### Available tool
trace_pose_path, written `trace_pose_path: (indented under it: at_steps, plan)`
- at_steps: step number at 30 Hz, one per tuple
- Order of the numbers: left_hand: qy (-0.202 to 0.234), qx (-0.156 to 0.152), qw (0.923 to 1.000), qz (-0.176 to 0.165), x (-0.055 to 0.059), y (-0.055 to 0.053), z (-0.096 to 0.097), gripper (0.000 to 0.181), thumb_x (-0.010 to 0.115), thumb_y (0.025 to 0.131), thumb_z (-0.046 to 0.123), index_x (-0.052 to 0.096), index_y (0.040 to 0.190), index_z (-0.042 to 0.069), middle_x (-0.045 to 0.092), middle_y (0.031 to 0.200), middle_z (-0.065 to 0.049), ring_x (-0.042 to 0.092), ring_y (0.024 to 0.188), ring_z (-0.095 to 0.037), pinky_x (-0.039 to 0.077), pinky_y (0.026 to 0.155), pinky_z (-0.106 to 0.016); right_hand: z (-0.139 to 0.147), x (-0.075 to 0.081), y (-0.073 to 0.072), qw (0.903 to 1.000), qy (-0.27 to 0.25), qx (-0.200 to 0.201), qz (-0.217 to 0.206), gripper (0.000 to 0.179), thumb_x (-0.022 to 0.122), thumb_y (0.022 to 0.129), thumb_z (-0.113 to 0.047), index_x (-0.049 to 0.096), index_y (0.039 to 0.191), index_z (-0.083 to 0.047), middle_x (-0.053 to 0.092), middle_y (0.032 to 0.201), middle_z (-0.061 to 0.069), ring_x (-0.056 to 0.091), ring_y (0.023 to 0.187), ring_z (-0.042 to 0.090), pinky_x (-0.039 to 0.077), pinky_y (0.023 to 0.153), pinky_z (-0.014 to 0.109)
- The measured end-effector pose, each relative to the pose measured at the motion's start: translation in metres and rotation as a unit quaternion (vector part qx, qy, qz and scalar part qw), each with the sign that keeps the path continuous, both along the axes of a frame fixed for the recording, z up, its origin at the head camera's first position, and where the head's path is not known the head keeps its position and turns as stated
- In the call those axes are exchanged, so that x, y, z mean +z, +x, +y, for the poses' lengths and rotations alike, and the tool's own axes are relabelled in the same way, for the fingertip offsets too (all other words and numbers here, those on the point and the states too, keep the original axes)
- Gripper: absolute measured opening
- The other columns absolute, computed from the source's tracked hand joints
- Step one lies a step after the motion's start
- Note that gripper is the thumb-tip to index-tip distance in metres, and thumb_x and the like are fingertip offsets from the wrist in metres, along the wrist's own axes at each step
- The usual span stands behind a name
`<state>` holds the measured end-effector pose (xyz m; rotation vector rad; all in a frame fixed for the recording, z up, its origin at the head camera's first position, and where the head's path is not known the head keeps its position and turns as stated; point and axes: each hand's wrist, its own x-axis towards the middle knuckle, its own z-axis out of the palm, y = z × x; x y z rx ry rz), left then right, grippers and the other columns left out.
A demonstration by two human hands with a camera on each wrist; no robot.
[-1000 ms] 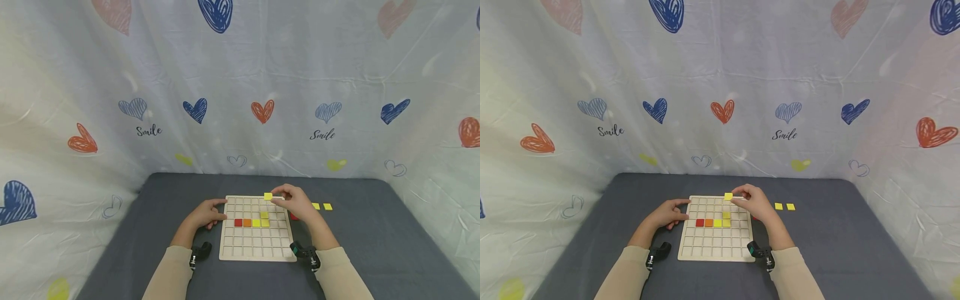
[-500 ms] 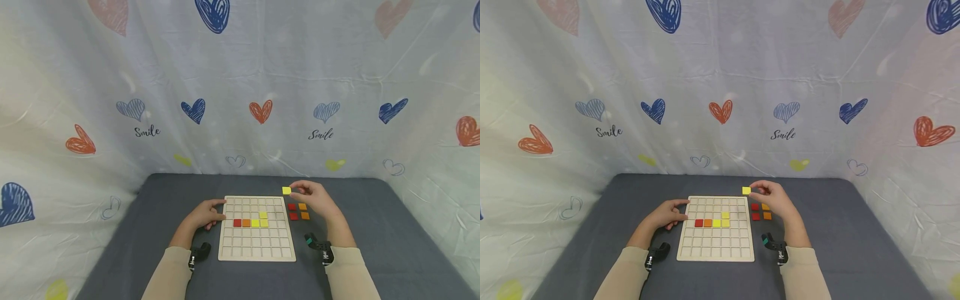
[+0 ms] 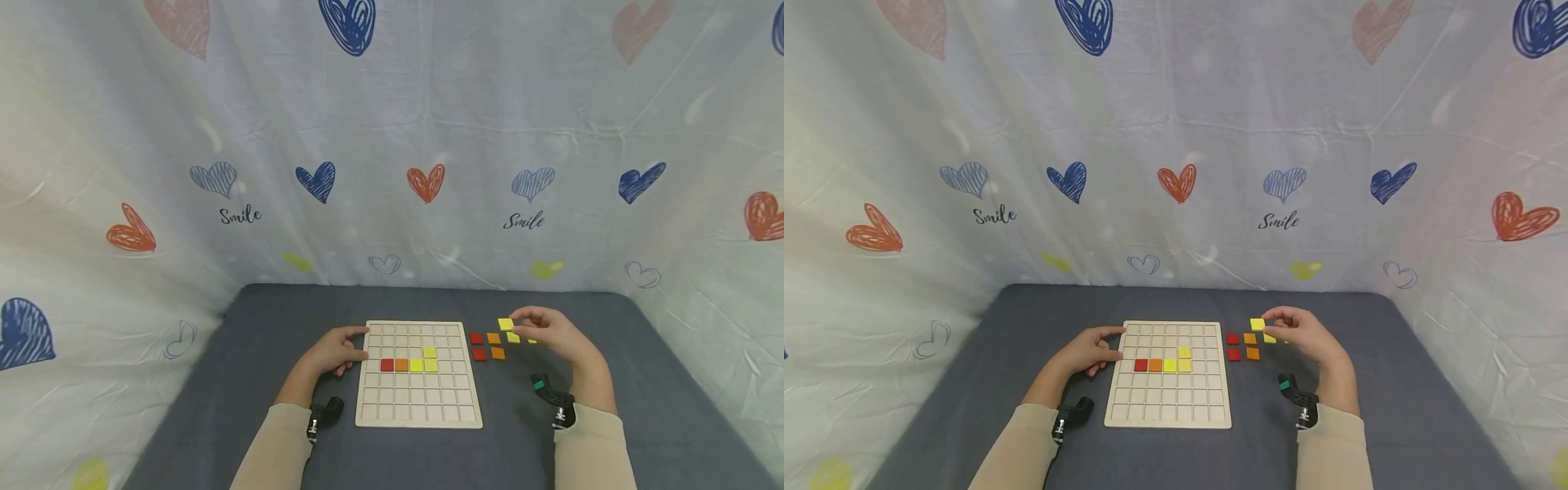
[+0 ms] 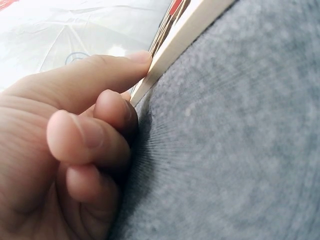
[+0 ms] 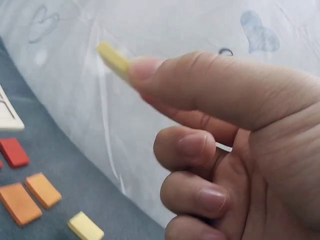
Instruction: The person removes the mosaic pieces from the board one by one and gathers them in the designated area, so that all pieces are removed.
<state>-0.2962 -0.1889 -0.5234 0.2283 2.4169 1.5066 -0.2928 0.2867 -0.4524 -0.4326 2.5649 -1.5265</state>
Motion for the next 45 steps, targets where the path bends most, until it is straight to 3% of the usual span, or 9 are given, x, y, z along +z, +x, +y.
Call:
trace_pose_path:
  at_steps: [7, 15, 26, 31, 36, 40, 43, 45]
  plan:
    - [-0.003, 0.004, 1.0000, -0.002, -0.002, 0.000, -0.001, 0.068, 0.082, 0.089, 0.019, 0.053, 0.151, 0.015, 0.056, 0.057, -0.005, 0.045, 0.037, -0.013, 0.043, 0.041, -0.028, 0.021, -0.018, -0.001, 0.9985, 0.028, -0.013, -0.046, 0.038, 0.074, 0.096, -0.016, 0.063, 0.124, 0.006, 0.042, 0.069, -0.002, 0.035, 0.058, 0.011, 0.036, 0.056, 0.030]
    - [-0.005, 0.003, 1.0000, -0.003, 0.000, 0.001, -0.001, 0.068, 0.081, 0.090, 0.018, 0.053, 0.151, 0.014, 0.056, 0.056, -0.005, 0.045, 0.037, -0.013, 0.042, 0.040, -0.028, 0.021, -0.033, -0.003, 0.9895, 0.105, -0.034, -0.093, 0.034, 0.076, 0.093, -0.016, 0.066, 0.119, 0.003, 0.049, 0.074, 0.000, 0.045, 0.069, 0.018, 0.037, 0.060, 0.034]
    - [-0.008, 0.004, 0.9999, -0.007, -0.001, -0.001, -0.001, 0.068, 0.081, 0.090, 0.020, 0.053, 0.151, 0.016, 0.056, 0.057, -0.005, 0.045, 0.037, -0.013, 0.043, 0.041, -0.029, 0.019, -0.039, -0.007, 0.9787, 0.159, -0.068, -0.111, 0.031, 0.077, 0.091, -0.018, 0.070, 0.116, -0.001, 0.054, 0.088, 0.005, 0.049, 0.083, 0.023, 0.046, 0.070, 0.041]
    - [-0.008, 0.005, 0.9999, -0.006, -0.001, -0.001, 0.000, 0.068, 0.081, 0.090, 0.019, 0.053, 0.151, 0.015, 0.056, 0.057, -0.005, 0.045, 0.037, -0.013, 0.043, 0.041, -0.028, 0.018, -0.036, -0.006, 0.9790, 0.159, -0.070, -0.107, 0.031, 0.077, 0.090, -0.016, 0.070, 0.115, -0.001, 0.049, 0.080, 0.004, 0.047, 0.077, 0.022, 0.043, 0.064, 0.038]
    - [-0.009, 0.008, 0.9999, -0.005, -0.001, -0.001, 0.001, 0.067, 0.081, 0.090, 0.018, 0.053, 0.151, 0.015, 0.056, 0.056, -0.005, 0.045, 0.037, -0.013, 0.042, 0.041, -0.028, 0.013, -0.025, -0.002, 0.9830, 0.149, -0.076, -0.077, 0.030, 0.075, 0.091, -0.017, 0.069, 0.117, -0.001, 0.047, 0.075, 0.003, 0.045, 0.065, 0.020, 0.039, 0.058, 0.035]
    - [-0.010, 0.008, 0.9999, -0.005, -0.001, -0.002, 0.001, 0.067, 0.081, 0.090, 0.018, 0.053, 0.151, 0.015, 0.056, 0.057, -0.005, 0.045, 0.037, -0.013, 0.042, 0.041, -0.028, 0.009, -0.013, 0.000, 0.9848, 0.147, -0.088, -0.030, 0.032, 0.073, 0.095, -0.021, 0.069, 0.120, -0.001, 0.054, 0.086, 0.010, 0.050, 0.075, 0.026, 0.044, 0.066, 0.040]
    - [-0.010, 0.007, 0.9999, -0.004, -0.002, -0.002, 0.001, 0.067, 0.081, 0.090, 0.018, 0.053, 0.151, 0.015, 0.057, 0.057, -0.005, 0.045, 0.037, -0.014, 0.042, 0.041, -0.029, 0.007, -0.006, 0.001, 0.9868, 0.129, -0.097, -0.002, 0.036, 0.073, 0.097, -0.025, 0.069, 0.122, 0.000, 0.049, 0.081, 0.007, 0.047, 0.077, 0.025, 0.041, 0.068, 0.040]
    - [-0.011, 0.006, 0.9999, -0.003, -0.002, -0.002, 0.001, 0.067, 0.081, 0.090, 0.018, 0.053, 0.151, 0.015, 0.056, 0.057, -0.005, 0.045, 0.037, -0.014, 0.042, 0.041, -0.029, 0.006, -0.001, 0.002, 0.9891, 0.108, -0.099, 0.010, 0.038, 0.073, 0.098, -0.027, 0.069, 0.124, 0.000, 0.039, 0.073, 0.001, 0.040, 0.069, 0.020, 0.037, 0.063, 0.036]
